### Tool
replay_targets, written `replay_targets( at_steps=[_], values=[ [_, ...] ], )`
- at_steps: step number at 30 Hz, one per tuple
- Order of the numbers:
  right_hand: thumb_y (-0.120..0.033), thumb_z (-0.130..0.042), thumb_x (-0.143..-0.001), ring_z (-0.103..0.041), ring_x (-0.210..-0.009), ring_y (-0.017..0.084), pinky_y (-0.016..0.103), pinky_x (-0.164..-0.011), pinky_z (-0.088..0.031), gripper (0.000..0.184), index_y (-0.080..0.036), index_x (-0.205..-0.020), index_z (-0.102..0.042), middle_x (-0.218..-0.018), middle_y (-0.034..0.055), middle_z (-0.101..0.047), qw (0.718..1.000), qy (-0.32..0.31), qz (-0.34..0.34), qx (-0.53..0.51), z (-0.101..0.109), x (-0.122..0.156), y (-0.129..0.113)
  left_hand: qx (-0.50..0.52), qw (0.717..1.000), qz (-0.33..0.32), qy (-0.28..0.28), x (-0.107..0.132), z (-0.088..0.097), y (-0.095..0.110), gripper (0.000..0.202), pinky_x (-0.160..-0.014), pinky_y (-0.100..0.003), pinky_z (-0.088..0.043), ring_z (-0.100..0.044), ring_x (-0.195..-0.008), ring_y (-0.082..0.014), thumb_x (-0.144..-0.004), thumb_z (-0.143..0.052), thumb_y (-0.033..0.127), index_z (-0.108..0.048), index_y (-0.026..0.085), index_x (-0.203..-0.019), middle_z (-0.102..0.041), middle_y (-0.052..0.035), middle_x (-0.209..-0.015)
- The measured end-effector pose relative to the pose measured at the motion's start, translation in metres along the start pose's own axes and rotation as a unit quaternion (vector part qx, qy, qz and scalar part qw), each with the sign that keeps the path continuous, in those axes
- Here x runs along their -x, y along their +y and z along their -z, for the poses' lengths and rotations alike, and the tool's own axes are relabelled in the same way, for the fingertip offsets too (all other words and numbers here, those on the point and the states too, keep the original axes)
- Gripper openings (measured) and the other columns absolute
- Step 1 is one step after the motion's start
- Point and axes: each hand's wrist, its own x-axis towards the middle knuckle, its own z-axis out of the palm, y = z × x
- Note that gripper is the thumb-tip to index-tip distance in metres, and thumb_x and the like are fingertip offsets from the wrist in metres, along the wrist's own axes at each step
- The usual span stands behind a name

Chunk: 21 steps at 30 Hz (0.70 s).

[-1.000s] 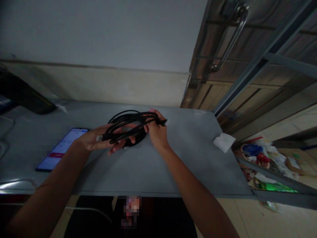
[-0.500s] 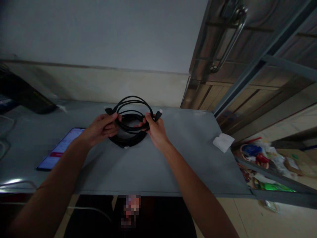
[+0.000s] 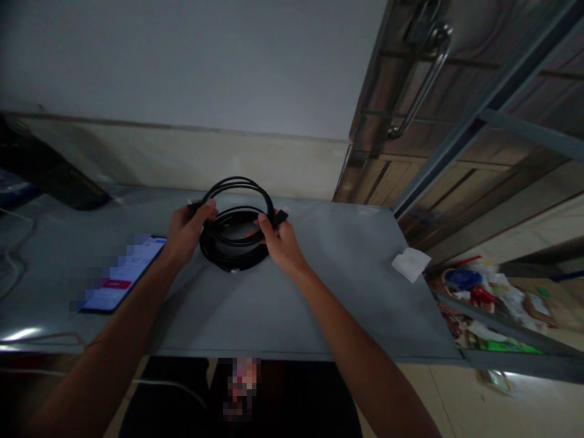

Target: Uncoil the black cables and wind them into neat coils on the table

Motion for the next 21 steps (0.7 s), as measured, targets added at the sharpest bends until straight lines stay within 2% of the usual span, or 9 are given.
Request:
replay_targets(
  at_steps=[3, 5, 8, 12, 15, 18, 21],
  values=[
    [-0.084, -0.076, -0.094, -0.078, -0.077, 0.015, 0.028, -0.069, -0.066, 0.063, -0.027, -0.116, -0.065, -0.116, 0.0017, -0.077, 1.0, 0.008, 0.026, 0.012, -0.001, 0.001, -0.003, -0.03, 0.999, -0.009, -0.014, 0.003, 0.0, 0.004, 0.05, -0.065, -0.032, -0.04, -0.052, -0.071, -0.0192, -0.102, -0.069, 0.065, -0.065, 0.023, -0.073, -0.056, -0.0004, -0.072],
    [-0.084, -0.077, -0.094, -0.078, -0.072, 0.015, 0.028, -0.064, -0.066, 0.064, -0.028, -0.121, -0.063, -0.118, 0.0017, -0.078, 0.999, 0.025, 0.033, -0.003, -0.001, 0.002, -0.004, -0.035, 0.999, 0.002, -0.019, 0.005, -0.001, 0.007, 0.054, -0.063, -0.033, -0.038, -0.051, -0.069, -0.0196, -0.102, -0.067, 0.068, -0.064, 0.023, -0.072, -0.054, -0.0004, -0.07],
    [-0.086, -0.078, -0.09, -0.079, -0.068, 0.018, 0.032, -0.063, -0.068, 0.07, -0.027, -0.123, -0.06, -0.112, 0.0026, -0.081, 0.999, 0.038, 0.015, -0.031, -0.001, 0.002, -0.006, -0.017, 0.999, 0.024, -0.012, 0.005, -0.002, 0.006, 0.063, -0.06, -0.033, -0.038, -0.052, -0.067, -0.0203, -0.104, -0.059, 0.077, -0.067, 0.023, -0.074, -0.056, -0.0017, -0.068],
    [-0.089, -0.076, -0.09, -0.083, -0.073, 0.024, 0.036, -0.066, -0.069, 0.073, -0.024, -0.12, -0.059, -0.099, 0.0046, -0.082, 0.999, 0.017, -0.006, -0.033, -0.001, 0.004, -0.005, -0.008, 0.999, 0.035, 0.008, 0.0, 0.0, -0.002, 0.071, -0.061, -0.032, -0.043, -0.058, -0.069, -0.0207, -0.105, -0.053, 0.084, -0.071, 0.022, -0.075, -0.064, -0.0043, -0.071],
    [-0.088, -0.07, -0.096, -0.082, -0.073, 0.025, 0.038, -0.065, -0.068, 0.069, -0.026, -0.124, -0.056, -0.104, 0.0048, -0.081, 1.0, 0.007, 0.009, -0.009, 0.0, 0.004, -0.001, -0.023, 0.999, 0.038, 0.003, -0.002, 0.0, -0.005, 0.07, -0.059, -0.032, -0.04, -0.055, -0.066, -0.0197, -0.102, -0.058, 0.085, -0.071, 0.021, -0.076, -0.062, -0.0029, -0.069],
    [-0.079, -0.058, -0.108, -0.08, -0.085, 0.025, 0.041, -0.079, -0.067, 0.055, -0.026, -0.12, -0.06, -0.108, 0.0061, -0.077, 0.991, 0.005, 0.063, 0.114, 0.003, 0.003, 0.002, -0.015, 0.999, 0.04, -0.003, -0.001, -0.002, -0.005, 0.064, -0.058, -0.031, -0.038, -0.052, -0.065, -0.0188, -0.099, -0.066, 0.083, -0.071, 0.021, -0.081, -0.059, -0.0007, -0.07],
    [-0.067, -0.05, -0.116, -0.072, -0.11, 0.03, 0.052, -0.109, -0.058, 0.048, -0.022, -0.116, -0.068, -0.112, 0.0119, -0.073, 0.942, 0.011, 0.15, 0.299, 0.008, 0.001, 0.007, -0.007, 0.999, 0.05, -0.006, -0.004, -0.003, -0.009, 0.06, -0.059, -0.031, -0.041, -0.054, -0.067, -0.0191, -0.101, -0.065, 0.079, -0.074, 0.021, -0.091, -0.063, -0.0008, -0.073]
  ],
)
